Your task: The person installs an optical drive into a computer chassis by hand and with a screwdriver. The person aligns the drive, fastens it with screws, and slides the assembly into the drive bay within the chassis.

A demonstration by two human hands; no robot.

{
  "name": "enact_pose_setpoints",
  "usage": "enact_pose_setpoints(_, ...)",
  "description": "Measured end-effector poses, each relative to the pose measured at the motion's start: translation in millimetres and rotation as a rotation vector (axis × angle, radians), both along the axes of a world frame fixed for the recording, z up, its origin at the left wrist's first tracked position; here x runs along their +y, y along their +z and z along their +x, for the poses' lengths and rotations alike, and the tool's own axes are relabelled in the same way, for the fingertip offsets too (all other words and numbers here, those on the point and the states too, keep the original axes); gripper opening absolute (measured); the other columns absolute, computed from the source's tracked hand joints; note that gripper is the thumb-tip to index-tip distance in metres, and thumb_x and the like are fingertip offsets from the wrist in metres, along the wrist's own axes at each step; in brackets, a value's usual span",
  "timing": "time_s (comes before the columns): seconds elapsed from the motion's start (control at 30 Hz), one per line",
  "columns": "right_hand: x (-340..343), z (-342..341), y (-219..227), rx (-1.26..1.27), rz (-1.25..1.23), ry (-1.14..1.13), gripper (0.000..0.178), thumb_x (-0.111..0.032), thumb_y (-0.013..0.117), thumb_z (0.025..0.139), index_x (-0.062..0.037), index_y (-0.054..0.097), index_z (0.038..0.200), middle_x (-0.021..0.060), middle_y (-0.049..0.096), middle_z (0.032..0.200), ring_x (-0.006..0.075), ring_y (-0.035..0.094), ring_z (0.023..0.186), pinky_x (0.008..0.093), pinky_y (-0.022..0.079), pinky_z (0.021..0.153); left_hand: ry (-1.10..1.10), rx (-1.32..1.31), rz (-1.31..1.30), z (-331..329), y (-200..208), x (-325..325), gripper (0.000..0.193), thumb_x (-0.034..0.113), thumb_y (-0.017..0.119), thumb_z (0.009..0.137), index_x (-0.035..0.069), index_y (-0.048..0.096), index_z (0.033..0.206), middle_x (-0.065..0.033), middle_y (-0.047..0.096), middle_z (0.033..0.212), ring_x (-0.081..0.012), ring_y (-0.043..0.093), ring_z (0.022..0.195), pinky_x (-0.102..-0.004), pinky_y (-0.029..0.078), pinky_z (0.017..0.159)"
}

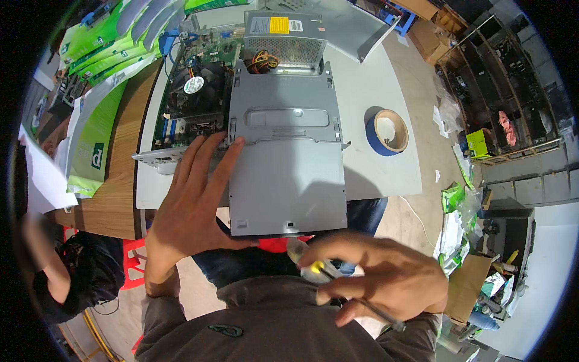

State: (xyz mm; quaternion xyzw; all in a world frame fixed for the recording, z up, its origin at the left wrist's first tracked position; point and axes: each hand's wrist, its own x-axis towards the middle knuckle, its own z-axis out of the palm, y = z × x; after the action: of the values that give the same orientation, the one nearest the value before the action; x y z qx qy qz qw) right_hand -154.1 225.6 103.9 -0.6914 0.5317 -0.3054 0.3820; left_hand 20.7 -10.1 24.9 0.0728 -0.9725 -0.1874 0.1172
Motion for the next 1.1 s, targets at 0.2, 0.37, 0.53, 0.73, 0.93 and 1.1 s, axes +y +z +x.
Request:
enact_pose_setpoints(0.2,-3,-6,-8,-0.116,0.486,0.518,0.040,-0.007,0.080,0.078,0.0005,0.066,0.115,0.0180,0.070,0.115,0.0315,0.069,0.112,0.0416,0.060,0.091,-0.027,0.068,0.019,-1,-3,-3,0.136,0.040,0.098,0.038,0.007,0.035,0.153,-0.0270,0.038,0.148,-0.0521,0.038,0.134,-0.0571,0.042,0.107)
enact_pose_setpoints(0.37,7,2,-14,-0.430,-0.248,-0.256,0.016,-0.010,0.073,0.087,0.0040,0.065,0.090,0.0177,0.072,0.083,0.0344,0.075,0.083,0.0455,0.063,0.076,-0.023,0.053,-0.003,2,-2,-4,0.134,0.040,0.097,0.038,0.007,0.037,0.152,-0.0256,0.039,0.147,-0.0517,0.040,0.133,-0.0565,0.043,0.105)
enact_pose_setpoints(0.53,9,11,-23,-0.506,-0.101,-0.143,0.042,-0.026,0.062,0.101,0.0062,0.062,0.074,0.0204,0.068,0.070,0.0362,0.074,0.069,0.0528,0.063,0.071,-0.032,0.095,0.018,0,-6,-6,0.132,0.040,0.097,0.038,0.007,0.038,0.152,-0.0252,0.039,0.147,-0.0508,0.039,0.134,-0.0568,0.042,0.106)
enact_pose_setpoints(0.73,15,6,-20,-0.273,-0.263,-0.517,0.027,-0.025,0.069,0.091,-0.0009,0.065,0.079,0.0136,0.070,0.074,0.0300,0.073,0.070,0.0413,0.062,0.067,0.001,0.104,0.052,0,-10,-4,0.129,0.041,0.097,0.041,0.008,0.038,0.151,-0.0257,0.040,0.147,-0.0514,0.039,0.134,-0.0577,0.041,0.107)
enact_pose_setpoints(0.93,16,-3,-27,-0.343,-0.435,-0.714,0.044,-0.036,0.057,0.102,0.0019,0.057,0.080,0.0192,0.062,0.062,0.0305,0.068,0.056,0.0455,0.062,0.056,0.002,0.075,0.028,0,-9,-2,0.127,0.043,0.096,0.043,0.009,0.039,0.151,-0.0253,0.040,0.148,-0.0518,0.038,0.136,-0.0584,0.041,0.107)
enact_pose_setpoints(1.1,24,2,-29,-0.314,-0.353,-0.621,0.049,-0.036,0.058,0.102,0.0013,0.054,0.071,0.0136,0.059,0.056,0.0244,0.064,0.048,0.0364,0.058,0.047,0.012,0.078,0.032,-1,-9,-1,0.126,0.042,0.097,0.043,0.010,0.040,0.151,-0.0250,0.039,0.150,-0.0514,0.037,0.137,-0.0586,0.041,0.108)
